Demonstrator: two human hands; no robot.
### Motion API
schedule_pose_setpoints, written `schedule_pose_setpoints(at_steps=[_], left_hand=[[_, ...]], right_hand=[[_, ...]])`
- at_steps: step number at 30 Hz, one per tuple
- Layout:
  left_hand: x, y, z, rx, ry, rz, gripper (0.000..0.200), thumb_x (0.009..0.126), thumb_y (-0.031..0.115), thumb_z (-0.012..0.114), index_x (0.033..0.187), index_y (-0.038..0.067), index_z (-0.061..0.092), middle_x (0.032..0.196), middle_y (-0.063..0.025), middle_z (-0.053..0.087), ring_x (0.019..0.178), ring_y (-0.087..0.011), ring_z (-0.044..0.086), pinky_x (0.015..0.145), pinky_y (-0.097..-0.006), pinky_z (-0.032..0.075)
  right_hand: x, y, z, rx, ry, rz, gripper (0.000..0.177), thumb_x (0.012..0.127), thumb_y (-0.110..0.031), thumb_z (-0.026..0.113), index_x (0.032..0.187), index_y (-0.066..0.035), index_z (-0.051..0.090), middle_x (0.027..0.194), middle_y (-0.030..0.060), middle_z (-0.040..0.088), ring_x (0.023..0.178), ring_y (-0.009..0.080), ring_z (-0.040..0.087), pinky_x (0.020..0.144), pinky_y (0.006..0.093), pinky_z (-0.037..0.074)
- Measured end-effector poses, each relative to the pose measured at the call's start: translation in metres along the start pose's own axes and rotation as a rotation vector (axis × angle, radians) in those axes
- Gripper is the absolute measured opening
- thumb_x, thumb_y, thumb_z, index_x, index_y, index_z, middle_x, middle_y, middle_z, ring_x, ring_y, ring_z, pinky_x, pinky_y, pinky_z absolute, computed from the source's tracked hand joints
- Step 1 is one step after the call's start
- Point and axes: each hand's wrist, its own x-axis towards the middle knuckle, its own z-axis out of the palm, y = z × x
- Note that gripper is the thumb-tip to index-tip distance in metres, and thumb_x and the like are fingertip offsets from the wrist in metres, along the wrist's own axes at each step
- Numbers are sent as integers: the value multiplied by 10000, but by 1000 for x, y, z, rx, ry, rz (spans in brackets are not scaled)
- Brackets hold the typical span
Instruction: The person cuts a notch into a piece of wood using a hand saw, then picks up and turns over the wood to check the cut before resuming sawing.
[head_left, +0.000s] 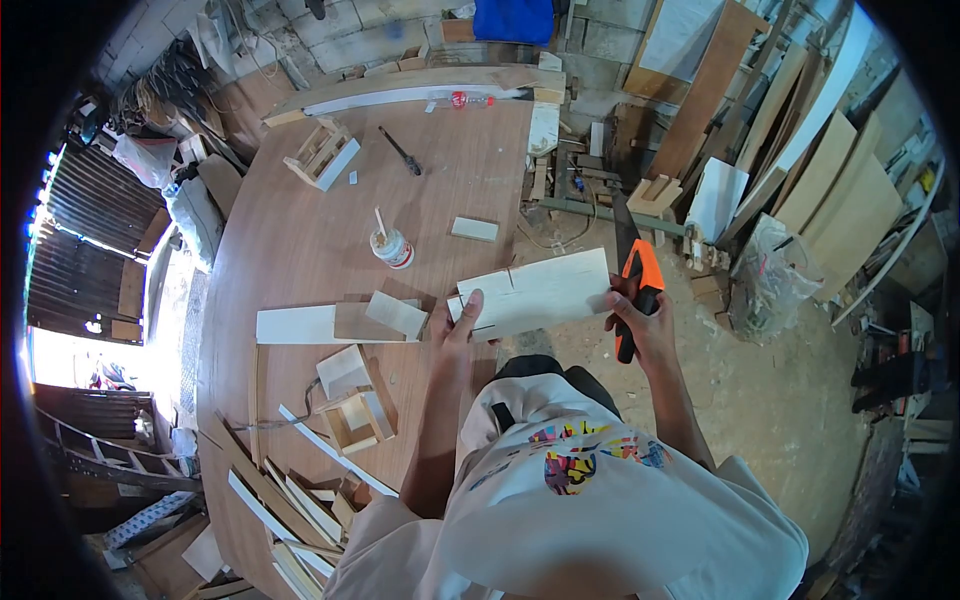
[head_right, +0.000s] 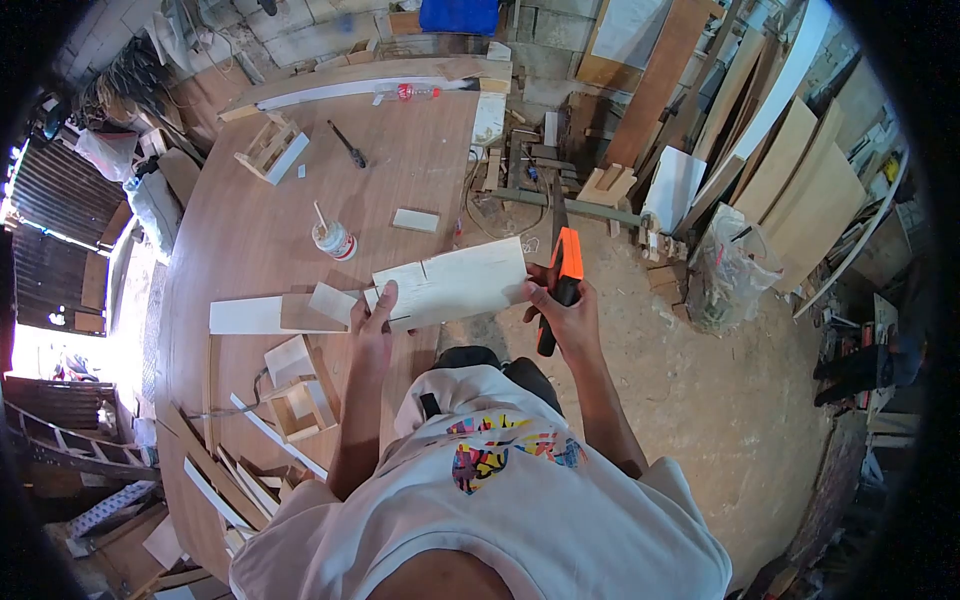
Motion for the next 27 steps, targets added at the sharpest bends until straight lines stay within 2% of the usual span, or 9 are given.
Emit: schedule_pose_setpoints(at_steps=[3,5,6,8,12,14,15,20,27], left_hand=[[-6,-1,4,155,28,117,314,929,276,588,1074,-1,556,902,-57,642,766,-92,600,613,-228,471],[-12,2,-8,276,-188,150,454,904,325,620,1187,-16,521,1021,-83,624,930,-123,588,790,-256,467],[-12,7,-8,273,-190,150,454,904,325,620,1187,-16,521,1021,-83,624,930,-123,588,790,-256,467],[-14,21,-6,64,-515,158,594,851,382,678,1268,0,495,1125,-108,592,1090,-178,538,939,-315,407],[-16,14,7,-13,-554,285,746,768,406,756,1325,8,458,1228,-116,541,1178,-205,485,1025,-356,336],[-9,22,15,770,-670,636,690,735,329,793,1275,13,502,1268,-124,516,1200,-231,475,1019,-378,355],[-11,23,22,769,-672,639,690,735,329,793,1275,13,502,1268,-124,516,1200,-231,475,1019,-378,355],[-16,7,48,340,-559,-68,466,713,199,804,1120,83,610,1255,-134,510,1176,-311,485,989,-408,395],[-3,10,44,465,-607,140,714,630,223,855,1226,6,528,1240,-154,505,1161,-288,494,979,-383,404]], right_hand=[[8,10,-2,-115,7,78,244,784,-120,760,877,-5,566,853,84,644,667,138,603,527,282,505],[9,10,-1,-67,14,88,259,772,-131,774,862,-14,562,812,65,624,638,134,591,518,276,489],[10,10,1,-17,15,99,274,760,-143,787,847,-23,557,770,46,603,609,130,579,509,271,473],[12,12,2,36,14,124,273,759,-151,789,839,-28,558,765,46,602,597,129,574,507,270,472],[15,20,6,98,8,253,276,770,-177,782,866,-45,560,758,43,597,558,128,556,497,268,462],[15,26,7,105,-75,271,286,781,-186,772,894,-64,540,728,27,571,552,131,551,503,264,462],[13,29,10,161,-126,289,282,790,-181,762,901,-73,526,724,20,557,555,132,551,508,263,463],[5,37,25,147,-214,304,279,812,-188,746,904,-95,500,768,0,538,638,125,563,545,270,482],[-1,43,24,100,-214,306,283,802,-172,756,928,-41,539,807,32,591,710,148,609,570,291,512]])
